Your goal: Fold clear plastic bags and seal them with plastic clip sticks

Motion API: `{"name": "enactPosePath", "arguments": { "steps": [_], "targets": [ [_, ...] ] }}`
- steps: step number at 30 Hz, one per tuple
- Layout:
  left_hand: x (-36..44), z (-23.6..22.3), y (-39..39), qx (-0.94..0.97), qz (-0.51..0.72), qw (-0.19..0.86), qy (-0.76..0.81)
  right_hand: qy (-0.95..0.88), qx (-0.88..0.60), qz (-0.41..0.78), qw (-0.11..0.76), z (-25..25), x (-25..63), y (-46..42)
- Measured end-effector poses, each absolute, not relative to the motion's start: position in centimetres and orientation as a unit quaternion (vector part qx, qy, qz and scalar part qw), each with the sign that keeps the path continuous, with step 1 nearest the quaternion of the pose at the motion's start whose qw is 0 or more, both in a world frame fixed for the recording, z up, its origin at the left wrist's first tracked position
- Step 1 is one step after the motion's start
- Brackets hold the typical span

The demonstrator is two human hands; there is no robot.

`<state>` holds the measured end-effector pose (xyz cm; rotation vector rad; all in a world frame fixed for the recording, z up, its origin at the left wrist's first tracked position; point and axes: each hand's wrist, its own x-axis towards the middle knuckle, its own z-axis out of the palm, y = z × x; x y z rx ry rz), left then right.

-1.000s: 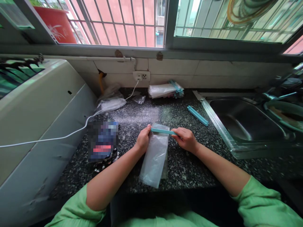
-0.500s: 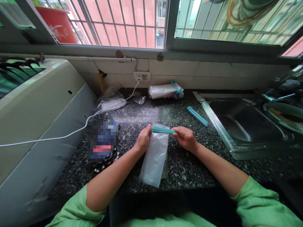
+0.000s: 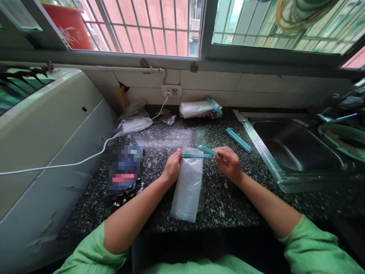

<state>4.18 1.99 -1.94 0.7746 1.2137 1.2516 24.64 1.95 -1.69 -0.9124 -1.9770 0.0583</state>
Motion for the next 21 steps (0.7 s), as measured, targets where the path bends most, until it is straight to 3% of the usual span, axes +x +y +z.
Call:
{"name": "enactPosePath", "arguments": {
  "steps": [10, 21],
  "targets": [
    [3.6, -1.6, 2.3, 0.328, 0.556, 0.551, 0.528, -0.78, -0.389, 0.013, 0.49, -1.4, 25.4, 2.2],
    [2.3, -2.2, 3.4, 0.374, 0.562, 0.47, 0.568, -0.72, -0.417, 0.149, 0.534, -1.6, 26.1, 2.6]
  ]
}}
